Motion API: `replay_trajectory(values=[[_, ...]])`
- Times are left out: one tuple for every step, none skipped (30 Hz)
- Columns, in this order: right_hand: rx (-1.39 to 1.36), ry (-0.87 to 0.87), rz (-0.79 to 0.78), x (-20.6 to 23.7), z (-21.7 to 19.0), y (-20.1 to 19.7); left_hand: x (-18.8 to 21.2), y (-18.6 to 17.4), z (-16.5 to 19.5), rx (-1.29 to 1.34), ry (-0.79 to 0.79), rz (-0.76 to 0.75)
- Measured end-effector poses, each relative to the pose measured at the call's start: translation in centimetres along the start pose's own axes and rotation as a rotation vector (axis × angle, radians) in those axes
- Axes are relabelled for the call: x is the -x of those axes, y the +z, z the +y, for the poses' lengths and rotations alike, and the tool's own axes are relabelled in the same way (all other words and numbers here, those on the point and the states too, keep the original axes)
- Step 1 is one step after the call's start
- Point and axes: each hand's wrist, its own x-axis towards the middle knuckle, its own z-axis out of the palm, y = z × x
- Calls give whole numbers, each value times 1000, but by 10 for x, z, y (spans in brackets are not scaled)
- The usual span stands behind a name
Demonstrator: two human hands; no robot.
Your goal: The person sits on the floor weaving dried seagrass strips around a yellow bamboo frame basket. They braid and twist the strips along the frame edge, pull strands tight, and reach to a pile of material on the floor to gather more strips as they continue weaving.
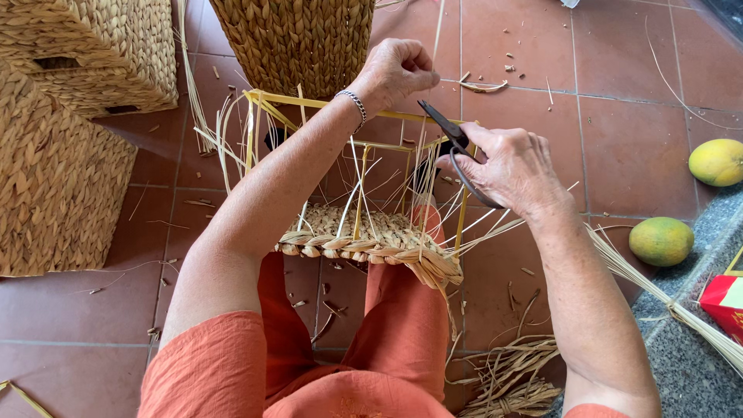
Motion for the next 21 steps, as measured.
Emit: replay_trajectory(values=[[9, -42, 33, 1, 3, 4, -2, 1, -2, 17, 15, 12], [52, -53, 40, 2, 5, 7, -4, 2, -3, 39, 22, 32], [96, -65, 47, 3, 8, 11, -6, 3, -3, 62, 29, 52], [139, -78, 54, 4, 10, 14, -7, 3, -3, 83, 35, 73], [127, -111, 87, 5, 13, 17, -8, 2, -3, 89, 41, 85], [116, -143, 119, 8, 16, 20, -9, 1, -3, 95, 47, 97], [104, -174, 152, 12, 19, 22, -10, 0, -1, 101, 53, 108], [56, -126, 193, 18, 24, 22, -10, -2, 3, 176, 63, 130], [7, -73, 230, 28, 29, 21, -7, -4, 8, 252, 67, 148], [-41, -18, 264, 39, 33, 21, -2, -5, 15, 331, 68, 165], [-200, 77, 292, 52, 36, 22, 8, -7, 22, 379, 100, 150], [-360, 175, 322, 64, 39, 21, 23, -9, 30, 426, 131, 133], [-520, 282, 352, 81, 40, 23, 41, -10, 38, 476, 158, 110], [-699, 290, 426, 102, 37, 27, 67, -7, 45, 481, 233, 47], [-878, 291, 502, 125, 29, 34, 100, -3, 51, 484, 308, -12], [-1057, 288, 584, 149, 19, 42, 134, 4, 57, 299, 449, -71], [-1131, 309, 598, 173, 6, 51, 167, 14, 62, 112, 593, -131], [-1210, 327, 611, 193, -8, 64, 201, 32, 68, 166, 462, -272], [-1302, 353, 585, 211, -23, 78, 234, 47, 72, 145, 269, -445], [-1395, 382, 557, 229, -38, 92, 257, 65, 73, 95, 355, -456], [-1345, 423, 545, 248, -53, 107, 279, 82, 73, 139, 277, -510]])
